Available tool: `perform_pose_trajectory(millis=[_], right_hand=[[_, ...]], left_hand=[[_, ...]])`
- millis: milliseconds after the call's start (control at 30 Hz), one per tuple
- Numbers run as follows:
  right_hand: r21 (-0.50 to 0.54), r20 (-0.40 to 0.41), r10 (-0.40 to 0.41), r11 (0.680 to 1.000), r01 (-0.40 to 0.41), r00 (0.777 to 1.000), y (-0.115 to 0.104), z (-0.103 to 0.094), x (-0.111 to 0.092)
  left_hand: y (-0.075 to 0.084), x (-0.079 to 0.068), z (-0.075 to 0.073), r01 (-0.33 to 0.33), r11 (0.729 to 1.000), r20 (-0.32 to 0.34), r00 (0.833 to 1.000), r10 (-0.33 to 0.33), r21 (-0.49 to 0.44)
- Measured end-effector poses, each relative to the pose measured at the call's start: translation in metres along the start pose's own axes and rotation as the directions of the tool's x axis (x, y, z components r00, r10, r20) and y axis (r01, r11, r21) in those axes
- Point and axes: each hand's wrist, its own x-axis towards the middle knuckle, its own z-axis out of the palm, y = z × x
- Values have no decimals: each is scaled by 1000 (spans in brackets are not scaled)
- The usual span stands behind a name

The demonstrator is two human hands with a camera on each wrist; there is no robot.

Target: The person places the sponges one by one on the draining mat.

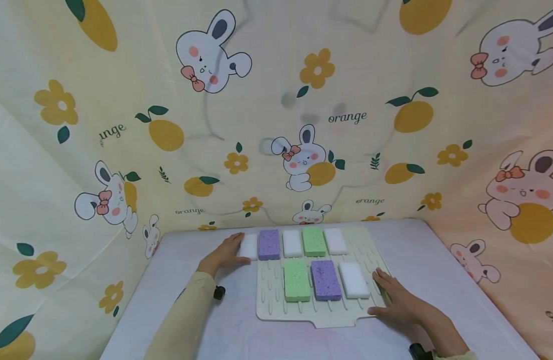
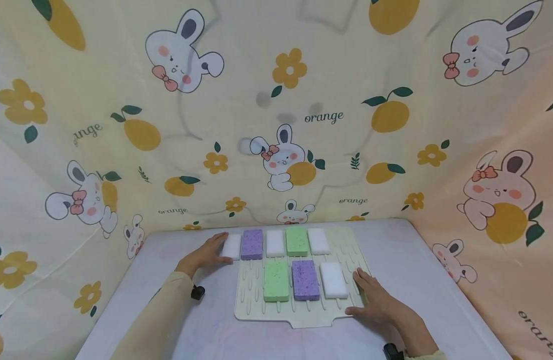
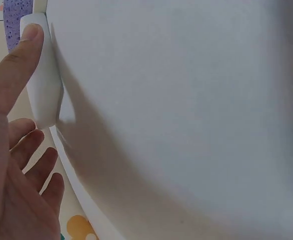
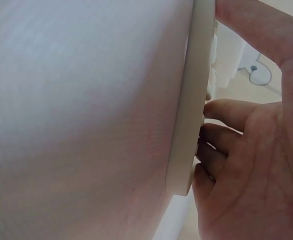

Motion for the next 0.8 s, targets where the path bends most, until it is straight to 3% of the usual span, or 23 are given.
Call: perform_pose_trajectory(millis=[500,800], right_hand=[[3,-17,-26,1000,26,1000,-4,-2,-2],[-2,-17,-29,1000,29,999,-3,-2,-2]], left_hand=[[5,-1,-3,14,998,26,1000,-12,-56],[1,-4,-1,-17,997,-8,1000,16,-78]])
